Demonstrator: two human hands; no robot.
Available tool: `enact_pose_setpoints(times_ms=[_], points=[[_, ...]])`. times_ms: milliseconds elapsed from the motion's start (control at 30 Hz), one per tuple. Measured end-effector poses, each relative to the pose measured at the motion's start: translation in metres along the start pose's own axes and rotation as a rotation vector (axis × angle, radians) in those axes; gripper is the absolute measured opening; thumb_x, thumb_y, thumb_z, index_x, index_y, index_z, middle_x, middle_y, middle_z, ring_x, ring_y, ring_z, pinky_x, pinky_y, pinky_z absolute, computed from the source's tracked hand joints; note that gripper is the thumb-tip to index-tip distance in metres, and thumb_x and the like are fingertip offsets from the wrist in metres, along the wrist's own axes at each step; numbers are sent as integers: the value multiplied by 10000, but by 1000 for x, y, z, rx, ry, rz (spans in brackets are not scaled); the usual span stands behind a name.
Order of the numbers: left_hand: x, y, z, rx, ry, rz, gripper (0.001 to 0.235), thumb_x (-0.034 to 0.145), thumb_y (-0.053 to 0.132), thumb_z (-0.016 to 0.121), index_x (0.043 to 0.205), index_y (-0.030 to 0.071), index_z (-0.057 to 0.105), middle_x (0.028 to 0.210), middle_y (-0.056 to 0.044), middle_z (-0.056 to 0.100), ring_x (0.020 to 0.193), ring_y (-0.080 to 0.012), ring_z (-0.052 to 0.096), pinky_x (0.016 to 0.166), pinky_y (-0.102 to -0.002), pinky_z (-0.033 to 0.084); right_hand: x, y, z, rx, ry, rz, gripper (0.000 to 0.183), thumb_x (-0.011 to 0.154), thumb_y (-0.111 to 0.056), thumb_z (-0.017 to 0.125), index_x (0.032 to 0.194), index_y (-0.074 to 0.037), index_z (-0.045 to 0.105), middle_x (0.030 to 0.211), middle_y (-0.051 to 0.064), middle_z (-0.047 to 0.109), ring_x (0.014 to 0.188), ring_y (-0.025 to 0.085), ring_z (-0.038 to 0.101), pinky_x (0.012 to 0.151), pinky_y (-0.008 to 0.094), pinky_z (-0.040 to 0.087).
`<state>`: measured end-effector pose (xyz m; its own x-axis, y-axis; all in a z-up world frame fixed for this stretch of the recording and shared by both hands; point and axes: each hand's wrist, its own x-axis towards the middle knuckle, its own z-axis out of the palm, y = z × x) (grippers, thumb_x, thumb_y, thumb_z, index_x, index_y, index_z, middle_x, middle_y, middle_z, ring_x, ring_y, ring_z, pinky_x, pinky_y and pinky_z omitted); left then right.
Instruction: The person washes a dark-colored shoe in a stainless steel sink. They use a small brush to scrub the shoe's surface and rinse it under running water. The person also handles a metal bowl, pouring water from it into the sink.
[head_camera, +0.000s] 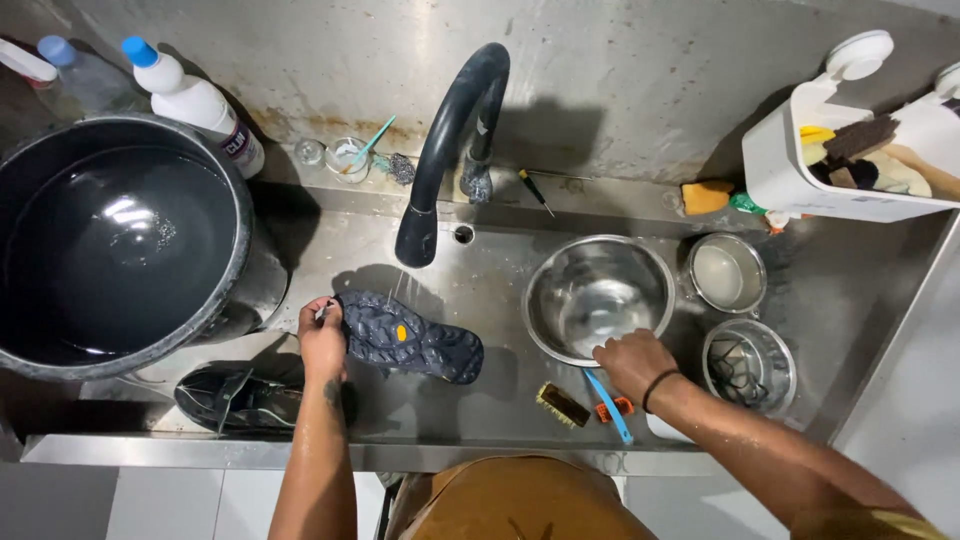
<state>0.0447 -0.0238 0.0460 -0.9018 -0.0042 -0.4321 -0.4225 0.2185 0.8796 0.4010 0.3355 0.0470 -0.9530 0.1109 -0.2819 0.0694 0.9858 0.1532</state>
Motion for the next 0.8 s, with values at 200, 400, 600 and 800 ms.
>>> enact_pose_setpoints(times_ms=[200,400,600,800], points=[[18,-15,0,66,-30,14,231,1008,309,639,1207,193,653,996,-143,664,878,-226,580,745,-348,457,77,-30,-55,-230,-345,-85,214,867,-179,614,739,-221,780,689,31,738,652,259,719,628,459,546],[18,-18,-3,-11,-47,-5,224,1004,256,631,1193,139,652,1021,-188,658,937,-261,565,814,-381,464,161,-82,-75,-593,-674,-232,221,879,-127,610,1010,-162,785,931,96,755,854,323,701,749,482,548],[28,-23,-8,-24,-67,-68,251,1002,325,638,1205,178,656,1046,-164,689,1000,-243,610,866,-369,477,129,-65,-122,-551,-776,-82,245,935,-182,578,1084,-174,772,1097,68,762,1061,289,713,935,486,552],[31,-14,-10,26,-59,-73,268,1001,342,648,1221,189,662,1060,-154,686,1009,-257,612,877,-389,479,26,-21,-109,-357,-55,-257,115,742,-104,715,706,-200,768,703,22,725,681,266,671,737,478,432]])
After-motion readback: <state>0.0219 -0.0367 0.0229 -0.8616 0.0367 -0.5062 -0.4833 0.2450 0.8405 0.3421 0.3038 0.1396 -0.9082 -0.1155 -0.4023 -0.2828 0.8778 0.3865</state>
